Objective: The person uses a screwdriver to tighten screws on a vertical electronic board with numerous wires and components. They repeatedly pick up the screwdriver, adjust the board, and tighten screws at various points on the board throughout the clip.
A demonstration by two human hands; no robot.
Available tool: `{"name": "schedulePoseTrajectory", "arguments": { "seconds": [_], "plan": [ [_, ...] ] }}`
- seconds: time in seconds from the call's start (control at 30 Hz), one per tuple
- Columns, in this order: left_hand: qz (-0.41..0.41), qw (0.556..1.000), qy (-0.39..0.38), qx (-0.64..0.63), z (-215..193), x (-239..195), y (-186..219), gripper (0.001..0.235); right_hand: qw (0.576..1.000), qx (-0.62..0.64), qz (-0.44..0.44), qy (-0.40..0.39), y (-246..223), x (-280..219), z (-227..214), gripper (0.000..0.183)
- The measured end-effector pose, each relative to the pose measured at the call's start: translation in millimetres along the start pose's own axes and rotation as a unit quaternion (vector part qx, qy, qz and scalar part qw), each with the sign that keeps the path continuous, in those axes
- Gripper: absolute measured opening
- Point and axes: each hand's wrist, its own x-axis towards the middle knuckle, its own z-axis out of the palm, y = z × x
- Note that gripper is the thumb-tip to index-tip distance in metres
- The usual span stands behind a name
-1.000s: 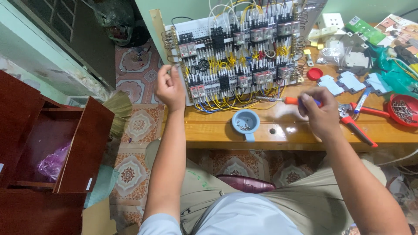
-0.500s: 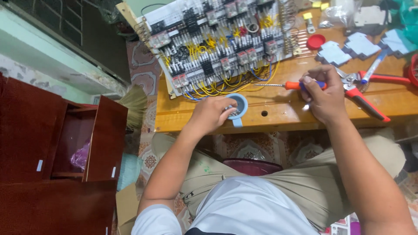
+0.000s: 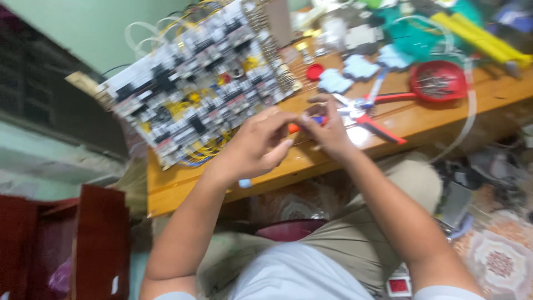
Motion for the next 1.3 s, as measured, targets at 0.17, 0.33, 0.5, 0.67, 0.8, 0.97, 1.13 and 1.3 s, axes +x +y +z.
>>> {"name": "schedulePoseTrajectory", "arguments": {
  "seconds": [0.17, 0.33, 0.5, 0.67, 0.8, 0.97, 1.13, 1.3],
  "plan": [
    [0.005, 0.996, -0.086, -0.026, 73.1, 119.6, 32.0, 0.018, 1.0, 0.022, -0.003, 0.011, 17.8, 8.6, 2.0, 0.046],
    [0.143, 0.984, -0.05, 0.098, 180.1, 216.3, -16.6, 0.026, 0.998, 0.06, 0.004, 0.01, 27.8, 11.1, -2.1, 0.052],
    [-0.016, 0.987, -0.068, 0.142, 247.2, 274.1, -49.0, 0.025, 0.999, 0.051, 0.016, -0.001, 14.6, 3.0, -0.4, 0.053],
    [-0.008, 0.993, -0.041, 0.109, 254.2, 278.6, -45.6, 0.045, 0.999, 0.03, 0.029, -0.012, -15.5, -2.6, 3.7, 0.043],
    [-0.004, 1.0, -0.005, 0.022, 208.1, 239.0, -21.0, 0.042, 0.997, 0.049, 0.064, -0.01, -3.9, 4.7, 1.5, 0.048],
    [0.217, 0.971, 0.092, -0.027, 112.6, 134.9, -19.4, 0.044, 0.998, -0.043, 0.034, -0.014, -5.6, 10.2, -2.2, 0.045],
    [0.17, 0.968, 0.177, -0.057, -8.2, 1.1, -7.3, 0.038, 0.987, -0.161, -0.005, -0.015, -23.2, -1.4, 1.4, 0.046],
    [0.027, 0.842, 0.539, -0.022, -74.6, -120.0, -51.3, 0.021, 0.992, 0.074, 0.081, 0.063, -18.8, 2.7, 7.9, 0.019]
  ]
}}
